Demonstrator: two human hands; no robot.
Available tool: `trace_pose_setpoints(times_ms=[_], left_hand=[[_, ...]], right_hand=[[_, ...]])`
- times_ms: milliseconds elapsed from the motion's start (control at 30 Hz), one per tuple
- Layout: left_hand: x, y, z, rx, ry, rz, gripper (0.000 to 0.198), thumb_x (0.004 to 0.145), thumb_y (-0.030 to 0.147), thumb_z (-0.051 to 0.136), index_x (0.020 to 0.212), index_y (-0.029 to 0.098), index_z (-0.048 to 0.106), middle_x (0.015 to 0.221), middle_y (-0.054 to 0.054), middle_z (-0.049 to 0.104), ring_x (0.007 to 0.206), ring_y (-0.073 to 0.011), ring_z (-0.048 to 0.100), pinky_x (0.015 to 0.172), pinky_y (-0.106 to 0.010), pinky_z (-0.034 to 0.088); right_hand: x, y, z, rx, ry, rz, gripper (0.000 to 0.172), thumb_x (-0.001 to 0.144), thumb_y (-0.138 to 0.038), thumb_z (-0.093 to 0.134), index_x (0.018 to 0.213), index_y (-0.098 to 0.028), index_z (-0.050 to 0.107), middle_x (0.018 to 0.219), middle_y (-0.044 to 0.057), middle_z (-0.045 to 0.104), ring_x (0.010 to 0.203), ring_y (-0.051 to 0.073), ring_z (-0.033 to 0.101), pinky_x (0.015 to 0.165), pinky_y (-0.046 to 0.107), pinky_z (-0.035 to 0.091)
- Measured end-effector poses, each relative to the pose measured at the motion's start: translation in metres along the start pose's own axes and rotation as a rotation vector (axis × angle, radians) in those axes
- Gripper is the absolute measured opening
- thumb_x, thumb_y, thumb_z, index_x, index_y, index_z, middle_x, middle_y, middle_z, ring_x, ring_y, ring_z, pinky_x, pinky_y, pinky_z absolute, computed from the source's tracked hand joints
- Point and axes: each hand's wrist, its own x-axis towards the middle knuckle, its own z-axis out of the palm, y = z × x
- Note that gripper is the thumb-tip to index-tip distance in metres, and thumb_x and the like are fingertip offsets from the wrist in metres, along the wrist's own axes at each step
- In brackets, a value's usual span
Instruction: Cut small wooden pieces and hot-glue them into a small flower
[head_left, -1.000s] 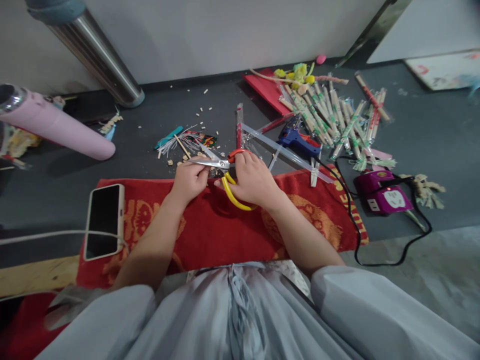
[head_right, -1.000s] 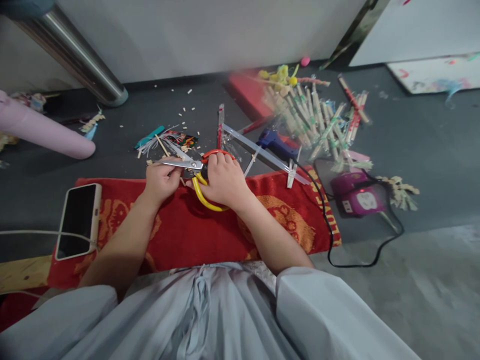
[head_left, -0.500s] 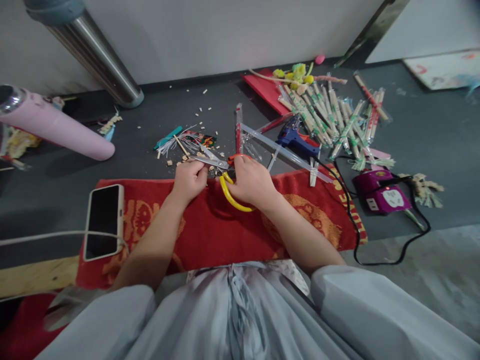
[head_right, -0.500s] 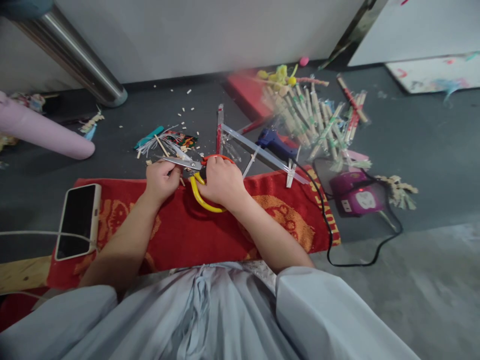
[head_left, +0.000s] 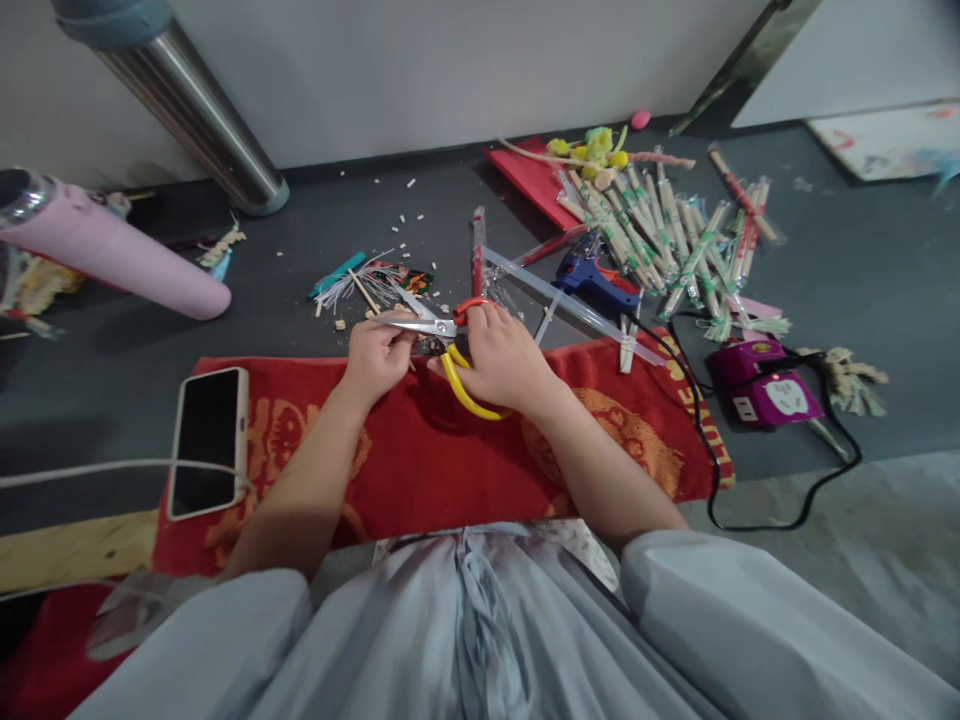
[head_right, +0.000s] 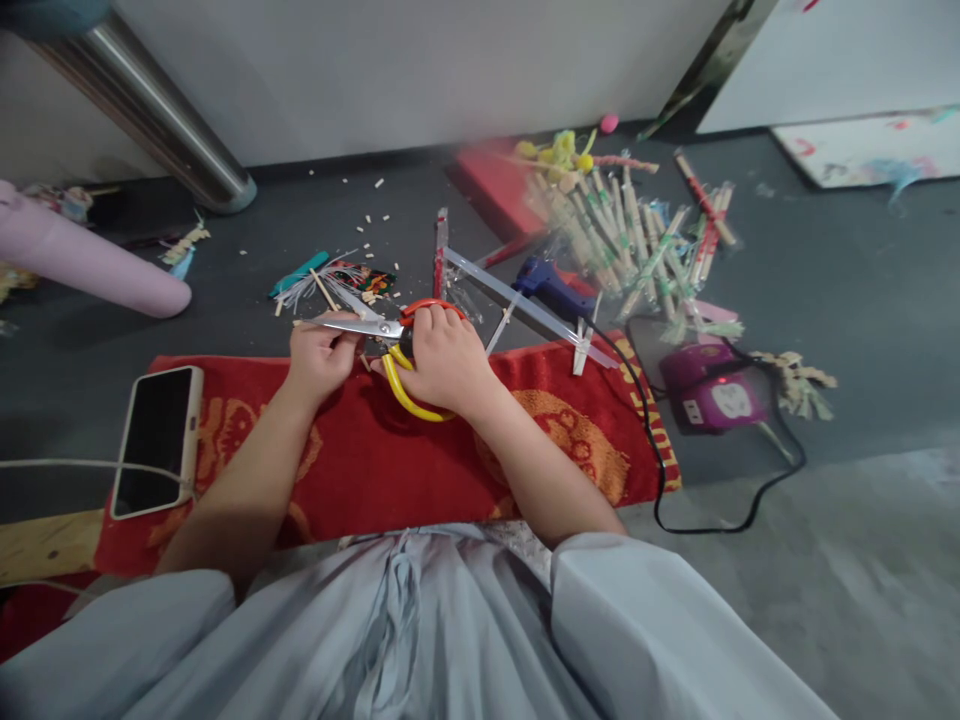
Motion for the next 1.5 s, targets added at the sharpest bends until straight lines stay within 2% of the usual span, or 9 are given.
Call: trace_pose_setpoints(times_ms=[167, 467, 633, 867, 1067, 1300, 1500], left_hand=[[0.001, 0.001, -0.003, -0.032, -0.069, -0.009, 0.028, 0.089, 0.031, 0.045, 0.067, 0.02, 0.058, 0.067, -0.004, 0.065, 0.071, -0.016, 0.063, 0.072, -0.028, 0.051], [0.002, -0.001, -0.003, -0.033, -0.12, 0.012, 0.033, 0.091, 0.033, 0.042, 0.066, 0.019, 0.058, 0.073, -0.005, 0.066, 0.077, -0.0164, 0.063, 0.074, -0.028, 0.05], [0.001, -0.002, -0.001, 0.026, -0.051, 0.016, 0.033, 0.09, 0.033, 0.042, 0.069, 0.018, 0.063, 0.075, -0.005, 0.07, 0.075, -0.0163, 0.064, 0.071, -0.028, 0.05], [-0.001, 0.001, 0.002, 0.048, 0.03, 0.043, 0.036, 0.091, 0.035, 0.042, 0.07, 0.018, 0.066, 0.066, -0.004, 0.068, 0.066, -0.0146, 0.062, 0.062, -0.026, 0.046], [0.0, 0.002, 0.002, 0.029, 0.028, 0.029, 0.036, 0.091, 0.035, 0.042, 0.067, 0.018, 0.063, 0.063, -0.003, 0.066, 0.062, -0.0135, 0.06, 0.061, -0.025, 0.046], [0.0, 0.003, 0.002, 0.018, 0.067, 0.117, 0.03, 0.088, 0.026, 0.046, 0.063, 0.017, 0.06, 0.06, -0.001, 0.064, 0.06, -0.0119, 0.06, 0.059, -0.023, 0.045], [0.0, 0.004, 0.001, -0.004, 0.04, 0.096, 0.034, 0.09, 0.032, 0.044, 0.064, 0.018, 0.061, 0.064, -0.004, 0.066, 0.064, -0.0136, 0.062, 0.062, -0.024, 0.047]], right_hand=[[-0.002, -0.001, -0.003, -0.009, -0.008, -0.006, 0.07, 0.085, -0.069, 0.033, 0.113, -0.007, 0.051, 0.115, 0.02, 0.059, 0.105, 0.032, 0.055, 0.092, 0.041, 0.041], [-0.001, 0.0, -0.002, 0.001, -0.031, 0.016, 0.069, 0.085, -0.069, 0.034, 0.113, -0.008, 0.052, 0.112, 0.019, 0.062, 0.105, 0.032, 0.057, 0.091, 0.041, 0.041], [0.0, -0.003, -0.004, -0.02, -0.072, 0.056, 0.066, 0.088, -0.066, 0.034, 0.109, -0.007, 0.054, 0.109, 0.019, 0.064, 0.101, 0.03, 0.061, 0.088, 0.038, 0.043], [-0.001, -0.004, -0.01, -0.011, -0.104, 0.022, 0.066, 0.089, -0.066, 0.033, 0.108, -0.006, 0.054, 0.108, 0.019, 0.065, 0.103, 0.03, 0.062, 0.088, 0.036, 0.044], [-0.002, -0.002, -0.012, -0.003, -0.122, -0.003, 0.063, 0.09, -0.065, 0.033, 0.107, -0.007, 0.053, 0.107, 0.019, 0.065, 0.103, 0.029, 0.062, 0.086, 0.035, 0.044], [-0.003, 0.001, -0.016, 0.002, -0.161, -0.021, 0.065, 0.089, -0.066, 0.032, 0.105, -0.007, 0.053, 0.106, 0.019, 0.065, 0.101, 0.03, 0.063, 0.084, 0.035, 0.044], [-0.003, 0.003, -0.018, 0.022, -0.185, -0.041, 0.065, 0.089, -0.068, 0.029, 0.105, -0.008, 0.052, 0.105, 0.019, 0.066, 0.1, 0.028, 0.063, 0.084, 0.034, 0.042]])
